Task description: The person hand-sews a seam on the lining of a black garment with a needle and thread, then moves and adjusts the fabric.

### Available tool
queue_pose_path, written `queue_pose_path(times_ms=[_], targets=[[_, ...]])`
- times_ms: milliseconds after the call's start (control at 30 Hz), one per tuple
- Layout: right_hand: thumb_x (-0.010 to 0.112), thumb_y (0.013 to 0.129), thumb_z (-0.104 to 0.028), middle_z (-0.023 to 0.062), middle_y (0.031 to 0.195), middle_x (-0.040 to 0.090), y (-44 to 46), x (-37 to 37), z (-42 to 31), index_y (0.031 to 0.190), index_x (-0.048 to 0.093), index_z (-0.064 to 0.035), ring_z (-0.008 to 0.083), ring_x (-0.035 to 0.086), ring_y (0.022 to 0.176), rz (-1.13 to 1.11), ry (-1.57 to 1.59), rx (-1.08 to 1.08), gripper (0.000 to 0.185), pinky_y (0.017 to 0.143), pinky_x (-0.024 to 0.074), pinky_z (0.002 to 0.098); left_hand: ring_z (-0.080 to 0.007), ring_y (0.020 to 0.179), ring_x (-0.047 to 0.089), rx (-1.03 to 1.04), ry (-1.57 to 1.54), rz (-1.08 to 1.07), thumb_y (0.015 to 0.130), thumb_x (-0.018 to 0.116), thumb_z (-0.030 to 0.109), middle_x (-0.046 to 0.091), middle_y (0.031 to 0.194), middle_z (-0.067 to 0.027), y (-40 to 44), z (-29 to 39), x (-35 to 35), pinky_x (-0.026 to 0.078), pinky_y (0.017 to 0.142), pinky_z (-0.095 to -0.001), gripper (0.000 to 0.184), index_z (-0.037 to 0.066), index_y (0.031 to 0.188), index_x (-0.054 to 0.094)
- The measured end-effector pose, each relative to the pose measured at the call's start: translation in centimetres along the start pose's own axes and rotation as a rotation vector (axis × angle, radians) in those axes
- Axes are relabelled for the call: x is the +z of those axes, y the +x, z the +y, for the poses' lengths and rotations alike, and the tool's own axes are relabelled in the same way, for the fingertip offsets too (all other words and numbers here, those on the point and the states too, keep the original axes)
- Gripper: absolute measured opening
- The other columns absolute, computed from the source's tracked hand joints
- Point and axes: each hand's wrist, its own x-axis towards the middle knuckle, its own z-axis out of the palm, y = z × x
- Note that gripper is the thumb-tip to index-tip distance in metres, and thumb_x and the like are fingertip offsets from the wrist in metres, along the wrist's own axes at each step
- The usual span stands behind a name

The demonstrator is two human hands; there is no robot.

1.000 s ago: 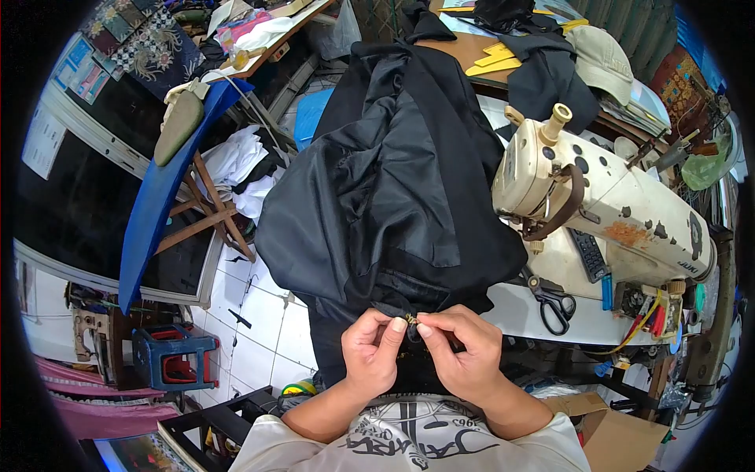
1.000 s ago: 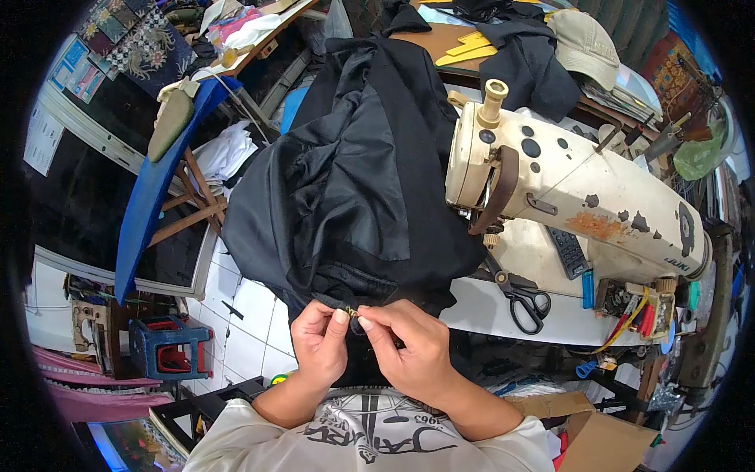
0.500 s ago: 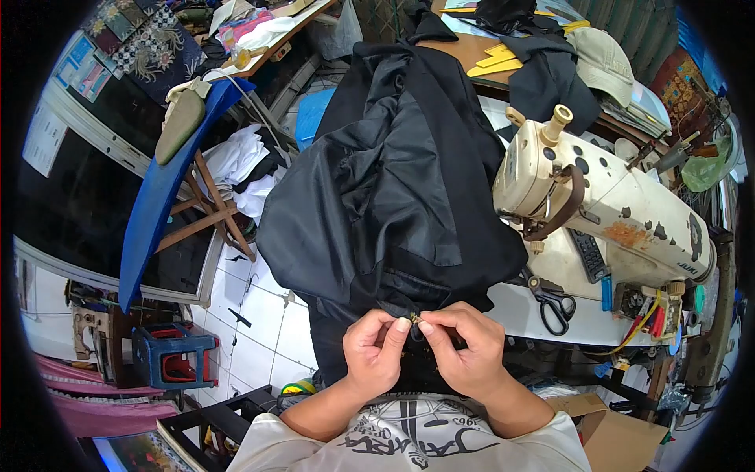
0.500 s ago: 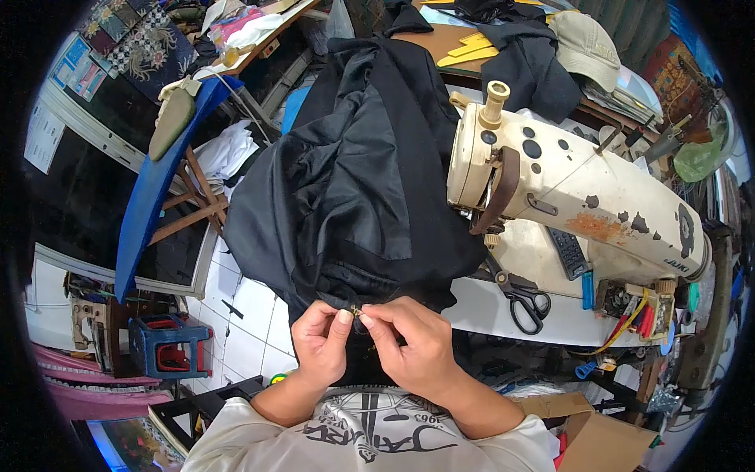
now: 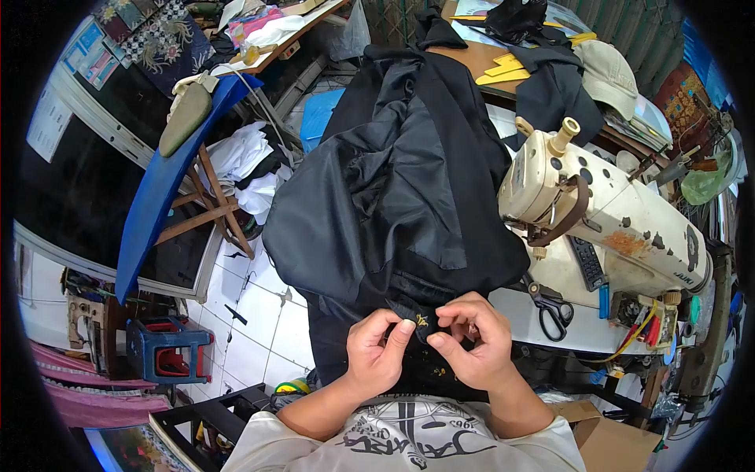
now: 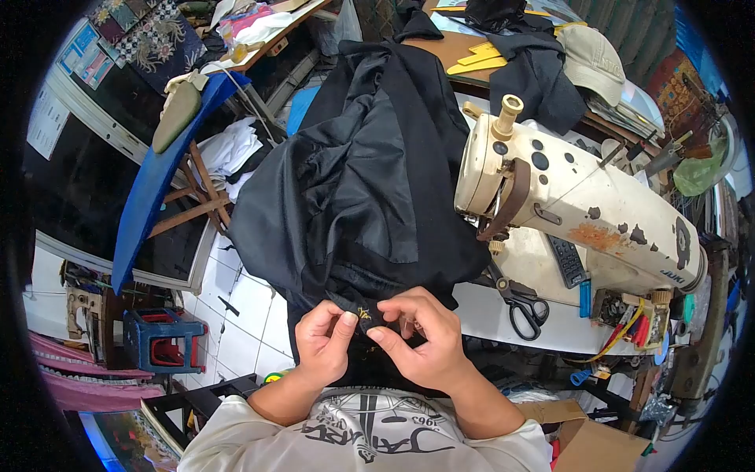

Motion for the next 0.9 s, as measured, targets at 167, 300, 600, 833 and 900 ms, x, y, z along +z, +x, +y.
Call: queue_pose_path(times_ms=[167, 300, 600, 833, 900], targets=[[0.080, 0.080, -0.006, 0.0072, 0.081, 0.064, 0.8, -0.4, -0.3, 0.095, 0.066, -0.0004, 0.0089, 0.055, 0.058, -0.096, -0.053, 0.090, 0.022, 0.050, 0.0419, 0.0216, -0.0181, 0.059, 0.056, 0.026, 0.174, -0.053, 0.093, 0.066, 0.006, 0.060, 0.070, -0.0102, 0.1, 0.7, -0.4, 0.042, 0.056, -0.0294, 0.014, -0.003, 0.084, 0.061], [0.075, 0.082, -0.003, 0.0072, 0.079, 0.063, 1.3, -0.5, -0.4, 0.089, 0.063, 0.0005, 0.0108, 0.058, 0.058, -0.162, -0.065, 0.064, 0.015, 0.049, 0.0434, 0.0243, -0.0231, 0.059, 0.056, 0.089, 0.225, -0.063, 0.091, 0.067, 0.006, 0.059, 0.069, -0.0120, 0.5, 1.2, -0.4, 0.042, 0.056, -0.0312, 0.015, -0.003, 0.082, 0.060], [0.068, 0.079, 0.001, 0.0100, 0.070, 0.055, 1.2, 0.4, 0.9, 0.081, 0.052, 0.0004, 0.0238, 0.058, 0.051, -0.171, -0.239, -0.054, 0.016, 0.047, 0.0452, 0.0325, -0.0272, 0.058, 0.055, 0.149, 0.301, -0.108, 0.090, 0.067, 0.006, 0.057, 0.067, -0.0136, 0.8, 1.1, -0.4, 0.042, 0.055, -0.0344, 0.016, -0.003, 0.079, 0.060], [0.063, 0.082, 0.003, 0.0108, 0.070, 0.052, 2.7, -0.5, 1.9, 0.087, 0.049, -0.0012, 0.0263, 0.055, 0.050, 0.015, -0.442, -0.110, 0.015, 0.046, 0.0436, 0.0359, -0.0227, 0.057, 0.052, 0.110, 0.308, -0.015, 0.091, 0.065, 0.005, 0.055, 0.066, -0.0119, 0.7, 0.5, -1.1, 0.039, 0.054, -0.0313, 0.015, -0.002, 0.079, 0.059], [0.062, 0.083, 0.005, 0.0106, 0.070, 0.053, 1.9, -0.2, 1.0, 0.088, 0.049, -0.0004, 0.0237, 0.056, 0.051, 0.003, -0.367, -0.107, 0.015, 0.047, 0.0436, 0.0334, -0.0172, 0.059, 0.052, -0.021, 0.144, 0.005, 0.093, 0.064, 0.006, 0.056, 0.069, -0.0097, 0.1, 0.1, -1.1, 0.039, 0.056, -0.0285, 0.015, -0.003, 0.082, 0.060]])
